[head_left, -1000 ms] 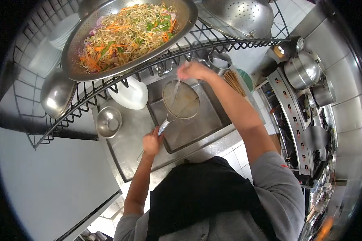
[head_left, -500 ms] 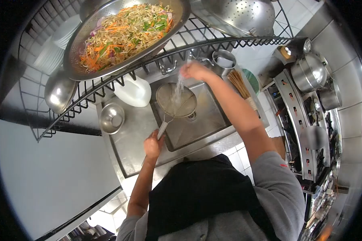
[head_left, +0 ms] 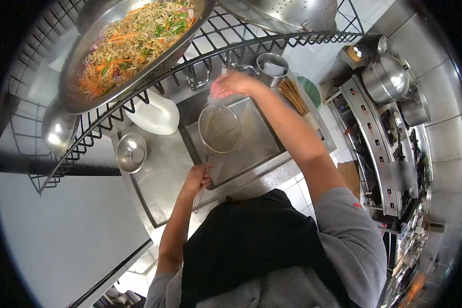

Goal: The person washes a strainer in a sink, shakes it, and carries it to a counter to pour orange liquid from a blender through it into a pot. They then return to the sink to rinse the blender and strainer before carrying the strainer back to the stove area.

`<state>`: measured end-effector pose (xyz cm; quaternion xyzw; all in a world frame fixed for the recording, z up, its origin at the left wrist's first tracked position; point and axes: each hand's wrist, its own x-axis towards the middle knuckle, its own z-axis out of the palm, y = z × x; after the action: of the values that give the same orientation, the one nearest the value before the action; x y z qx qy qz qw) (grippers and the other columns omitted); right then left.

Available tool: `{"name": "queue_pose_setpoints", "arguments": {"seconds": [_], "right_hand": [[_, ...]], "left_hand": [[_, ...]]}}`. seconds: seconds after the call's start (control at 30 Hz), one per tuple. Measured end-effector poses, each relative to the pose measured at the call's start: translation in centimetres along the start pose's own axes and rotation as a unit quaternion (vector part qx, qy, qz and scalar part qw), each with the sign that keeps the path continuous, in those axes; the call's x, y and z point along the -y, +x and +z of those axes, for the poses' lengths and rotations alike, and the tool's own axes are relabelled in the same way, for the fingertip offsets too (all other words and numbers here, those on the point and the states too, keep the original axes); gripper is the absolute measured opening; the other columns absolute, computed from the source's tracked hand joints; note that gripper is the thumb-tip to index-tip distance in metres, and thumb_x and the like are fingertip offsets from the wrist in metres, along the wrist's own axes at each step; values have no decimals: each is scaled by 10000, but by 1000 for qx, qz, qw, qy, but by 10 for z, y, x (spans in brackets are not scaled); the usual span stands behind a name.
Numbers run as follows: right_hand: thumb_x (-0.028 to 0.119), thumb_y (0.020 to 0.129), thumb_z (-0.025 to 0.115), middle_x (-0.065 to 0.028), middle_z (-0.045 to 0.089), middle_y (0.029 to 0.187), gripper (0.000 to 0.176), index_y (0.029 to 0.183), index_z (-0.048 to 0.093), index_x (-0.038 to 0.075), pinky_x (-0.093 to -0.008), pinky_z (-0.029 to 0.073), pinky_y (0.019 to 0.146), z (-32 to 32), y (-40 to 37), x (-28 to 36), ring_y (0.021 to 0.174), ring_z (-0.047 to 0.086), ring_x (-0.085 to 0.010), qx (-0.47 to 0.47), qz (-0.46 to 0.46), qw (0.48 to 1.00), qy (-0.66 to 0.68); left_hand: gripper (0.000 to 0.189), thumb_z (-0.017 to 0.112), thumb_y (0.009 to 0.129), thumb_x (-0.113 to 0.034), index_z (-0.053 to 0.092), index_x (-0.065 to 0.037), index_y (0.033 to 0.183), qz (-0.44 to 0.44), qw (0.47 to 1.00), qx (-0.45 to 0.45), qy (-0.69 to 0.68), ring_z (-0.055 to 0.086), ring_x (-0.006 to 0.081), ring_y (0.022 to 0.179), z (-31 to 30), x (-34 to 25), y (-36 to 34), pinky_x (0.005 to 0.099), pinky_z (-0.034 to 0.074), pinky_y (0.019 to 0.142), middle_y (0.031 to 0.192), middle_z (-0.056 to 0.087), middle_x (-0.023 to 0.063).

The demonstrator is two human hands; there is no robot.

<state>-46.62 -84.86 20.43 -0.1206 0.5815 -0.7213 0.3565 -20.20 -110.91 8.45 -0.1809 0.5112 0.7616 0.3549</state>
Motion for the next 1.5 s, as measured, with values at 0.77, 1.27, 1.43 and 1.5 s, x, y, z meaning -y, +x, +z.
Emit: {"name": "queue_pose_setpoints", "arguments": {"seconds": [0.77, 1.27, 1.43, 1.5], "right_hand": [[12, 892, 531, -173, 677, 1016, 217, 1070, 630, -61, -338, 571, 799, 13, -10, 14, 914, 678, -241, -123, -36, 987, -94], [12, 902, 574, -145, 652, 1139, 270, 1167, 598, -39, -339, 542, 890, 20, -43, 20, 1024, 656, -244, -130, -64, 987, -75], [67, 945, 544, -142, 644, 1178, 246, 1170, 598, -18, -343, 509, 940, 18, -47, 29, 1085, 634, -256, -43, -88, 993, -60], [66, 945, 539, -157, 638, 1185, 260, 1183, 583, -31, -350, 507, 948, 22, -42, 30, 1088, 633, -259, -87, -84, 991, -55]], "left_hand": [[217, 440, 889, -72, 526, 24, 1063, -85, 993, 25, -76, 353, 102, 490, 22, -49, 25, 264, 298, 463, 637, 423, -7], [96, 517, 851, -131, 551, -45, 826, 39, 965, -67, 250, 535, 190, 500, 33, -46, 69, 336, 409, 438, 616, 532, 55], [102, 548, 874, -98, 583, -3, 869, 18, 999, -20, 46, 639, 244, 617, 55, -64, 101, 342, 515, 526, 726, 612, 105], [103, 528, 891, -87, 565, 6, 866, -15, 999, 20, 20, 649, 257, 663, 46, -73, 140, 347, 530, 556, 752, 616, 117]]}}
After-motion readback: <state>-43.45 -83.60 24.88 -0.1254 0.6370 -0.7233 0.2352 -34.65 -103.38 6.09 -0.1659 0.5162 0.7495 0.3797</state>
